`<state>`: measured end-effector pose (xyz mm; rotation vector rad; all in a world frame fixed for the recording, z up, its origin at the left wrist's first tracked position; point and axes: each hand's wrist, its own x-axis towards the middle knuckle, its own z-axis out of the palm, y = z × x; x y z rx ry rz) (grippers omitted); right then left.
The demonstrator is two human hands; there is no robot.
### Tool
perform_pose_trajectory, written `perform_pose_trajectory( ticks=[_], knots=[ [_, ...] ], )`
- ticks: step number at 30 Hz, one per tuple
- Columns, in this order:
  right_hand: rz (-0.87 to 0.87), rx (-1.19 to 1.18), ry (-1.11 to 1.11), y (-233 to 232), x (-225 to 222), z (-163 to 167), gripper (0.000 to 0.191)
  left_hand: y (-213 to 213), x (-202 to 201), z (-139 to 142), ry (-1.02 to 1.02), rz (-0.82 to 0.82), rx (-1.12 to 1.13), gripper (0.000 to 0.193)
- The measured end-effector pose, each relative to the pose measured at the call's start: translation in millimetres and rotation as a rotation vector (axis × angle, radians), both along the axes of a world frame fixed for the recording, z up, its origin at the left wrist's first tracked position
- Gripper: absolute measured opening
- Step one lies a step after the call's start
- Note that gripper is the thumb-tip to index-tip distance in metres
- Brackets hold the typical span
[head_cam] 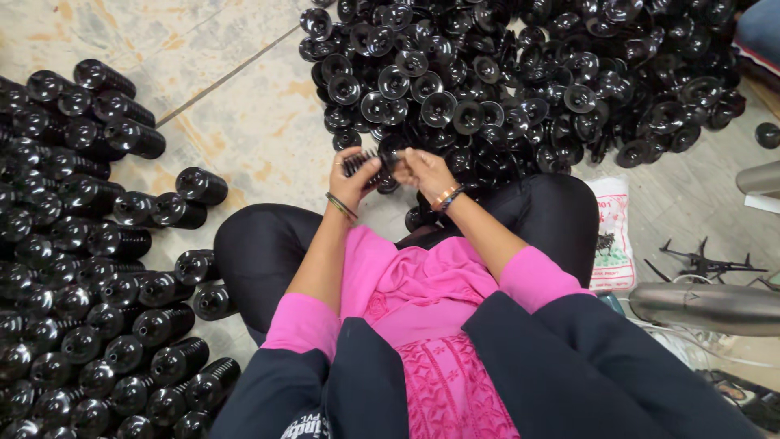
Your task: The person sits on the floor among large piles of black plastic components. They pick up a ribbed cylindrical part and a round base part, press or twist the two pieces together by hand, and set the joined assembly onto a pile, repeating this with one part at a time.
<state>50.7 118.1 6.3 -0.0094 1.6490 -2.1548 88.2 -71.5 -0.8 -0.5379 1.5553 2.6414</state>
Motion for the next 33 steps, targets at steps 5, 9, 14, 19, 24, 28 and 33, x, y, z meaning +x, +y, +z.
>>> perform_pose_trajectory(
  ticks=[5, 9, 14, 19, 24, 28, 33],
  knots=[
    [0.093, 1.032, 1.567, -21, 12, 2, 0.043, -12, -7, 13, -0.100, 0.267, 0.200, 0.053],
    [0.319, 1.151, 1.252, -17, 25, -6, 0.021, -13, -2, 17, -0.157, 0.214, 0.207, 0.057],
    [-0.114, 0.498, 0.550, 20, -12, 3, 0.034, -14, -1, 15, -0.185, 0.063, 0.264, 0.050],
    [-0.118, -0.289, -0.043, 40, -4, 11, 0.046, -9, 2, 14, -0.103, -0.212, 0.340, 0.042],
    [0.096, 0.028, 0.082, 21, 18, 13, 0.041, -11, 7, 19, -0.118, -0.248, 0.279, 0.042],
    [0.135, 0.318, 0.744, 26, 13, 21, 0.037, -6, 9, 12, -0.132, -0.155, 0.139, 0.049],
    [0.117, 0.178, 0.243, 28, 12, 1, 0.032, 1, 6, -13, 0.384, -0.148, -0.310, 0.055]
  ],
)
